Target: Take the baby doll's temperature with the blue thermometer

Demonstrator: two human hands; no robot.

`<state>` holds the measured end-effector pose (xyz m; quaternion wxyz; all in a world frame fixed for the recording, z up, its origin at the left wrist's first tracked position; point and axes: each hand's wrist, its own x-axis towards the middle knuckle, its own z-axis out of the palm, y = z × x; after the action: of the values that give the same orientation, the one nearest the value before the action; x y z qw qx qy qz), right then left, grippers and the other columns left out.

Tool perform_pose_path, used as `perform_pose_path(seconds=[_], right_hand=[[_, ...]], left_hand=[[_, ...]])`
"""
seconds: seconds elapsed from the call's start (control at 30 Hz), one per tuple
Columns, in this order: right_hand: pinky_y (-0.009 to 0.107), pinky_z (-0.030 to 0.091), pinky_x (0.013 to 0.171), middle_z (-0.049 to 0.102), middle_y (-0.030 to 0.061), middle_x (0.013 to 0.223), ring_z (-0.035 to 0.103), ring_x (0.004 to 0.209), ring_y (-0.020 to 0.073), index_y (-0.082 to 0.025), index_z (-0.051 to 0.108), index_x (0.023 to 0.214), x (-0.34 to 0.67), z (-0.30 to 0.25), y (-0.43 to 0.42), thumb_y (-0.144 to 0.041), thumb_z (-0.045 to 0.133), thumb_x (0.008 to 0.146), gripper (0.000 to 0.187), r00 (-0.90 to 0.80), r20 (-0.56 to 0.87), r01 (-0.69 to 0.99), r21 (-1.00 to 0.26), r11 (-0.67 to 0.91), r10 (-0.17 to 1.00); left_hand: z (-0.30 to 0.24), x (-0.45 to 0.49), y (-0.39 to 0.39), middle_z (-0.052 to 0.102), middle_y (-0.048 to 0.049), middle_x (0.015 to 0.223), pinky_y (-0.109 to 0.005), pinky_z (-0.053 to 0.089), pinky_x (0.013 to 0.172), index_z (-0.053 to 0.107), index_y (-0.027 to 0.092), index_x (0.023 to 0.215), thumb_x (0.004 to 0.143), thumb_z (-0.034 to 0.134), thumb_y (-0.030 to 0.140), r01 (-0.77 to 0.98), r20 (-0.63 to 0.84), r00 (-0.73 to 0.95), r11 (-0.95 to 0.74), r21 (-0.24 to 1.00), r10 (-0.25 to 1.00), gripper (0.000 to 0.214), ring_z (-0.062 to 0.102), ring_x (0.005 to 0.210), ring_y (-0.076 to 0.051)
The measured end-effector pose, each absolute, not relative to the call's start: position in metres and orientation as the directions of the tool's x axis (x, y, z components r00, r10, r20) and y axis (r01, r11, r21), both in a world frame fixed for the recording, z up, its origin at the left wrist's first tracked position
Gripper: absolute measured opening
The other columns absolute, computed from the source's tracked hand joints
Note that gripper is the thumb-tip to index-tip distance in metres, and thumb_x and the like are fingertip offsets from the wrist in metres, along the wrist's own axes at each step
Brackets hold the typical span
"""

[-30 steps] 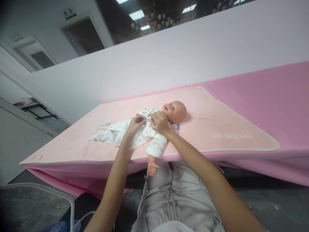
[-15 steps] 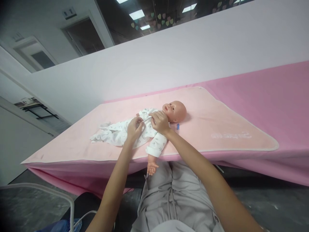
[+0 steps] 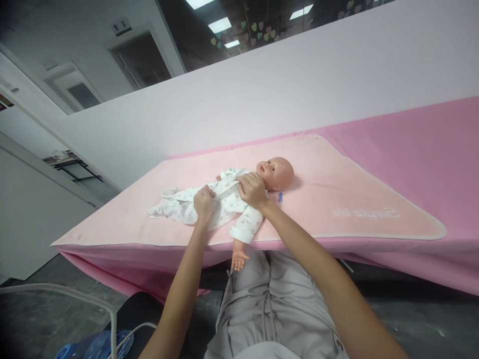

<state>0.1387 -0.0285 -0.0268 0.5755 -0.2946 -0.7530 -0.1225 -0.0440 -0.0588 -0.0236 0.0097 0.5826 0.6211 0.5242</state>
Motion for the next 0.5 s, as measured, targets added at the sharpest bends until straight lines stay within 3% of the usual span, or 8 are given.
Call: perform_pose_path(seconds=[0.13, 0.27, 0.4, 0.5], right_hand=[[0.033, 0.042, 0.071, 0.062, 0.0047, 0.078, 0.054, 0.077, 0.0194, -0.019, 0.061, 0.087, 0.1386, -0.0266, -0.0288, -0.009, 0.043, 0.078, 0.023, -0.171, 0.94, 0.6, -0.139, 0.788, 0.296], [0.033, 0.042, 0.07, 0.061, 0.0047, 0.076, 0.054, 0.075, 0.019, -0.018, 0.06, 0.086, 0.139, -0.0263, -0.0287, -0.008, 0.041, 0.078, 0.023, -0.156, 0.949, 0.6, -0.129, 0.789, 0.274], [0.032, 0.042, 0.07, 0.061, 0.0041, 0.075, 0.054, 0.074, 0.0187, -0.018, 0.059, 0.086, 0.1391, -0.0267, -0.0276, -0.008, 0.042, 0.077, 0.022, -0.149, 0.954, 0.607, -0.12, 0.786, 0.26], [0.033, 0.041, 0.071, 0.061, 0.0042, 0.076, 0.054, 0.075, 0.019, -0.019, 0.059, 0.086, 0.1387, -0.0275, -0.0269, -0.008, 0.042, 0.077, 0.022, -0.152, 0.944, 0.611, -0.142, 0.779, 0.292]], left_hand=[[-0.0233, -0.0441, -0.058, 0.051, -0.0026, 0.05, -0.028, 0.026, 0.056, 0.049, 0.02, 0.047, 0.089, 0.025, 0.045, 0.711, 0.562, -0.33, -0.193, 0.677, 0.759, 0.054, 0.046, 0.053, -0.016], [-0.0223, -0.0482, -0.06, 0.054, -0.0025, 0.05, -0.028, 0.032, 0.059, 0.051, 0.019, 0.046, 0.088, 0.028, 0.041, 0.635, 0.512, -0.363, -0.196, 0.747, 0.778, 0.052, 0.049, 0.053, -0.015], [-0.023, -0.0532, -0.063, 0.061, -0.0025, 0.06, -0.029, 0.036, 0.064, 0.057, 0.019, 0.053, 0.078, 0.039, 0.027, 0.617, 0.515, -0.363, -0.215, 0.757, 0.776, 0.032, 0.054, 0.063, -0.017], [-0.0228, -0.0522, -0.0654, 0.06, -0.0022, 0.067, -0.029, 0.034, 0.062, 0.055, 0.02, 0.055, 0.071, 0.043, 0.02, 0.713, 0.547, -0.273, -0.215, 0.667, 0.791, 0.02, 0.052, 0.068, -0.018]])
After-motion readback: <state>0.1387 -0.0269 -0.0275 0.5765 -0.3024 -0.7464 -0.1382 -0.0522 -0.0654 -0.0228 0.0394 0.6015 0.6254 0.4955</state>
